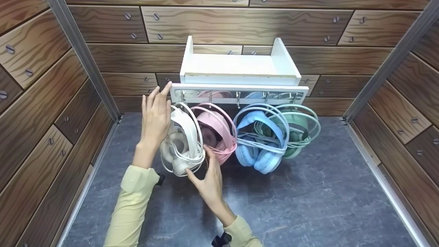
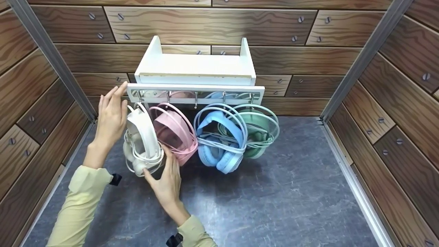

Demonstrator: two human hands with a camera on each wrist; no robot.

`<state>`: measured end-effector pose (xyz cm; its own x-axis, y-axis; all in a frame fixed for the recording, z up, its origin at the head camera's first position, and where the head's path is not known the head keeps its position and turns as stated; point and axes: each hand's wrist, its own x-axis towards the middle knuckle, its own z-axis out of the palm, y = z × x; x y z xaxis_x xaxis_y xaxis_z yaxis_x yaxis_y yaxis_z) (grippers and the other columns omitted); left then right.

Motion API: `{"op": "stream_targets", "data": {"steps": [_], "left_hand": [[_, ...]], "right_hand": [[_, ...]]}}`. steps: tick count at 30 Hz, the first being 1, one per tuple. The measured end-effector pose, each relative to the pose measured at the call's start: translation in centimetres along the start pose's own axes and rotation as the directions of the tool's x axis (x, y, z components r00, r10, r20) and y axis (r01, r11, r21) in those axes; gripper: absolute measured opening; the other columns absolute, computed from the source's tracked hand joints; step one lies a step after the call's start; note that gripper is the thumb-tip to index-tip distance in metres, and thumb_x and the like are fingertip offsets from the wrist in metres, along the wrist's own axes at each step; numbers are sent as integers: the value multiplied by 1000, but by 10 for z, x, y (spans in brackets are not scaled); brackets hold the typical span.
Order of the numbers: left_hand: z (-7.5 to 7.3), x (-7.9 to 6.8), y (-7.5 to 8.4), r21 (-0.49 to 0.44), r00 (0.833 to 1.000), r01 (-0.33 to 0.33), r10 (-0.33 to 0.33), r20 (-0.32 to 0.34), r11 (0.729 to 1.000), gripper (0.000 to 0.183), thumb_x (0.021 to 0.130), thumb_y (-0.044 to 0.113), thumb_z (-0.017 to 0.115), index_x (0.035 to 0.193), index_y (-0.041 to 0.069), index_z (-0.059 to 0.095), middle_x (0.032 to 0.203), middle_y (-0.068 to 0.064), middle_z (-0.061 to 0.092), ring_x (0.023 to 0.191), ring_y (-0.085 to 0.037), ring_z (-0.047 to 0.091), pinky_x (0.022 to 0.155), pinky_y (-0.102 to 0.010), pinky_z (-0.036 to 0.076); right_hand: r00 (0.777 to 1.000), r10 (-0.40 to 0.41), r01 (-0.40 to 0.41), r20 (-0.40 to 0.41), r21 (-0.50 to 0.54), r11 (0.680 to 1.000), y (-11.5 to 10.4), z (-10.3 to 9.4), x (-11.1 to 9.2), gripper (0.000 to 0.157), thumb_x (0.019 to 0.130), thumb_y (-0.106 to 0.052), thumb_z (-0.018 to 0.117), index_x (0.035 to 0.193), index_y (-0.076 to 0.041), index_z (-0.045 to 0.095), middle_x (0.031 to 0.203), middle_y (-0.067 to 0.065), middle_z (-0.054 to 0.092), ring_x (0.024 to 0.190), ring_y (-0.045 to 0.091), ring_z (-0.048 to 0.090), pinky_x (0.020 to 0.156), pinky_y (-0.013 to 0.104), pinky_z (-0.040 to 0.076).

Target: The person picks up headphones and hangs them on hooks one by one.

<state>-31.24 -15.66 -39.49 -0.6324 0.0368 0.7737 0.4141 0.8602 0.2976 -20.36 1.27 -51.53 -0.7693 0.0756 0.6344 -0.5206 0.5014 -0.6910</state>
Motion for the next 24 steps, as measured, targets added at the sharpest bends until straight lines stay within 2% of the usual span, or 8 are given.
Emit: {"op": "stream_targets", "data": {"steps": [5, 9, 13, 17, 21, 24], "left_hand": [[1, -1, 1, 1, 1000, 24, -24, 17, 1000, 46, 99, 23, 34, 143, 33, 28, 132, 4, 53, 129, -17, 38, 113, -49, 14], [-1, 0, 0, -16, 1000, 29, -29, 11, 999, 45, 99, 24, 36, 143, 35, 30, 129, 3, 56, 125, -18, 42, 112, -48, 18], [-4, 3, 1, -33, 1000, 10, -11, -25, 999, 44, 98, 24, 39, 141, 33, 35, 124, 0, 59, 121, -20, 46, 111, -48, 22], [-8, 5, 4, -25, 998, -2, 0, -67, 1000, 41, 97, 24, 42, 138, 29, 42, 120, -5, 60, 118, -23, 49, 108, -43, 28], [-13, 7, 11, -17, 993, 14, -16, -115, 1000, 38, 95, 23, 46, 133, 24, 48, 121, -6, 58, 115, -24, 50, 103, -37, 35], [-19, 5, 19, -35, 988, 25, -30, -151, 999, 34, 95, 23, 46, 128, 20, 53, 121, -3, 58, 114, -21, 51, 99, -35, 39]], "right_hand": [[999, -35, 36, 29, -14, 999, -1, -8, 0, 72, 74, -31, 75, 135, -19, 41, 132, -10, 46, 122, 6, 43, 105, 22, 32], [999, -53, 53, 7, 7, 999, -4, -21, -2, 58, 76, -24, 74, 129, -18, 50, 127, -6, 50, 115, 6, 47, 99, 21, 39], [995, -88, 92, -39, 86, 992, -5, -36, 1, 38, 78, -14, 72, 114, -17, 62, 116, -2, 58, 100, 8, 56, 86, 20, 48], [985, -151, 163, -87, 152, 975, -13, -55, 10, 22, 78, -3, 70, 98, -11, 68, 93, 0, 65, 82, 13, 62, 75, 21, 52], [974, -195, 210, -114, 141, 967, -22, -74, 17, 18, 75, 3, 71, 90, -6, 69, 80, 1, 66, 72, 12, 62, 66, 22, 53], [970, -212, 227, -121, 128, 965, -10, -80, 20, 17, 75, 0, 72, 89, -9, 69, 80, -1, 67, 70, 9, 61, 63, 21, 52]]}}
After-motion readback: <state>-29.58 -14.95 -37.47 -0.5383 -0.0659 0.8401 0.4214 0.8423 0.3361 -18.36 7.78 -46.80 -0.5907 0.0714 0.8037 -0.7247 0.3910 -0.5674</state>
